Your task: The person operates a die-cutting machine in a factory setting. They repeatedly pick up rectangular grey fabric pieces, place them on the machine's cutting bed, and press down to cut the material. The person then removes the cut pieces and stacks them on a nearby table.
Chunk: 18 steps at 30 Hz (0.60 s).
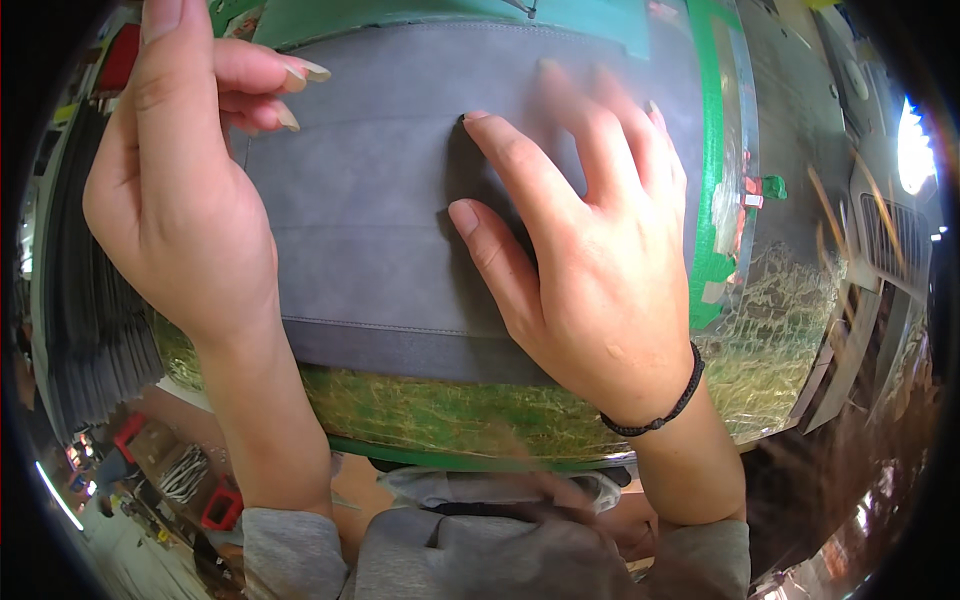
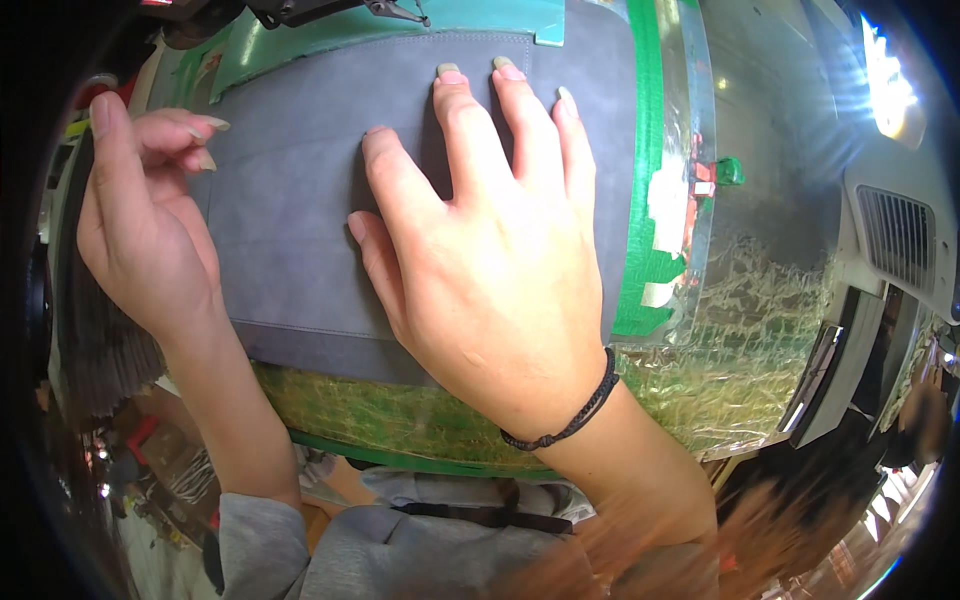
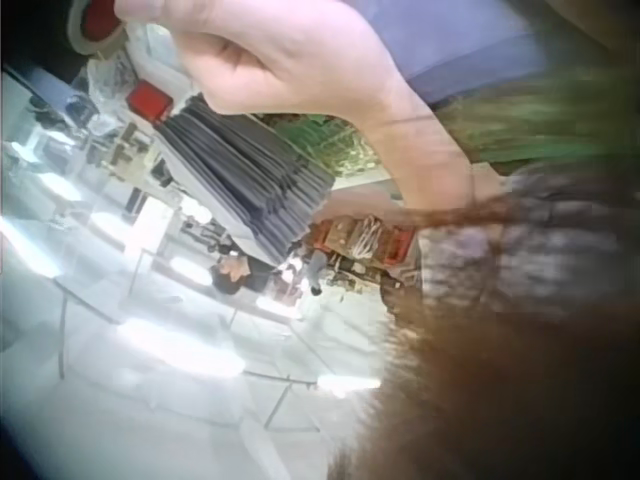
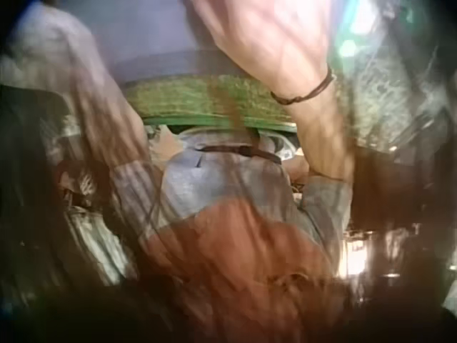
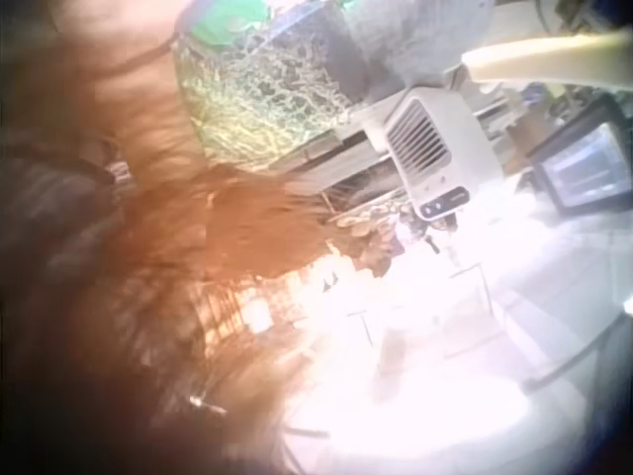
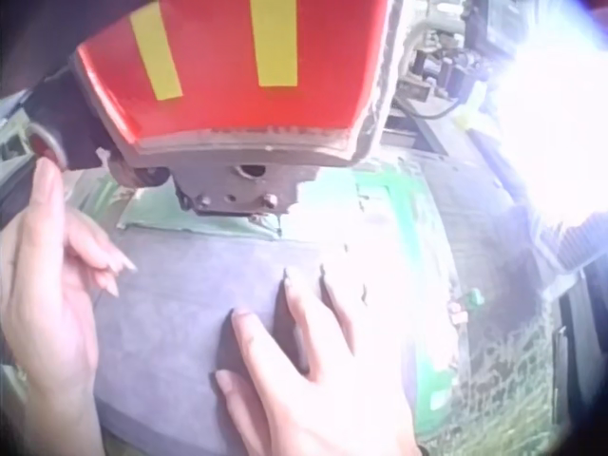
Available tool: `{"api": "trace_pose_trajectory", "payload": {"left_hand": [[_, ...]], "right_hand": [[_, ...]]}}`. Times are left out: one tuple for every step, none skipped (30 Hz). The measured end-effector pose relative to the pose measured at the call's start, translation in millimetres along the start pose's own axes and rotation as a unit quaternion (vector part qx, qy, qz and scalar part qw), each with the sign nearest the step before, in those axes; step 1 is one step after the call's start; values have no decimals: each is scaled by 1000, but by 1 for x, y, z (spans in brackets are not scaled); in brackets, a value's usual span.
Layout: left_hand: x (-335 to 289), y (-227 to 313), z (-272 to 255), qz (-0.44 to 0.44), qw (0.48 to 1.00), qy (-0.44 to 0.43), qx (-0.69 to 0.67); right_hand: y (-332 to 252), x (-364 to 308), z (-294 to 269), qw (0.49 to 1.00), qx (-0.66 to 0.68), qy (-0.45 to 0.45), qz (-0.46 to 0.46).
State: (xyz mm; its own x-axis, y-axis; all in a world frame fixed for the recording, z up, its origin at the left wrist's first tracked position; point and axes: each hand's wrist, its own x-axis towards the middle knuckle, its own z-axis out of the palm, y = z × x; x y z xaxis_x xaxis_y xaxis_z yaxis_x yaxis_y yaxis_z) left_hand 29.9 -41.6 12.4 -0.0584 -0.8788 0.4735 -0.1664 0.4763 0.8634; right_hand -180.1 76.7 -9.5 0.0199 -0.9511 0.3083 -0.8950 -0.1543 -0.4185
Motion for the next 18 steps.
{"api": "trace_pose_trajectory", "payload": {"left_hand": [[0, 1, 1, 6, 1000, -3, 8], [-1, 3, 3, 11, 1000, -6, 15], [-5, 6, 7, 23, 999, -12, 30], [-9, 10, 12, 21, 999, -17, 35], [-11, 14, 19, 21, 999, -23, 38], [-16, 16, 25, 6, 999, -30, 32], [-18, 20, 26, -5, 999, -29, 31], [-18, 22, 26, 11, 998, -41, 34], [-17, 23, 26, 27, 997, -53, 38], [-17, 23, 27, 40, 996, -61, 45], [-17, 23, 29, 52, 995, -69, 52], [-17, 27, 33, 59, 995, -62, 50], [-18, 28, 34, 52, 995, -66, 53], [-17, 28, 34, 46, 995, -70, 56], [-15, 28, 34, 41, 995, -75, 58], [-15, 26, 33, 41, 993, -84, 71], [-16, 19, 31, 32, 992, -90, 87], [-15, 14, 29, 23, 990, -97, 102]], "right_hand": [[0, 0, 0, 1000, -1, 3, -1], [0, 0, 0, 1000, -2, 4, -2], [0, -1, 0, 1000, -3, 2, -2], [0, -2, 0, 1000, -4, 0, 0], [1, -1, -1, 1000, -8, 0, 1], [2, -1, -2, 1000, -13, 0, 2], [1, 0, -4, 1000, -6, -1, 1], [-1, 0, -6, 1000, -2, -2, -1], [-2, 0, -8, 1000, 2, -2, -3], [-1, -1, -9, 1000, 6, 4, -3], [-1, -1, -8, 1000, 10, 9, -6], [0, -1, -8, 1000, 15, 15, -8], [2, -2, -8, 1000, 18, 22, -9], [3, -1, -9, 1000, 20, 22, -8], [0, -3, -15, 999, 37, 14, -13], [-5, -11, -21, 998, 52, 8, -17], [-9, -14, -25, 997, 70, -7, -23], [-15, -16, -36, 991, 120, -47, -40]]}}
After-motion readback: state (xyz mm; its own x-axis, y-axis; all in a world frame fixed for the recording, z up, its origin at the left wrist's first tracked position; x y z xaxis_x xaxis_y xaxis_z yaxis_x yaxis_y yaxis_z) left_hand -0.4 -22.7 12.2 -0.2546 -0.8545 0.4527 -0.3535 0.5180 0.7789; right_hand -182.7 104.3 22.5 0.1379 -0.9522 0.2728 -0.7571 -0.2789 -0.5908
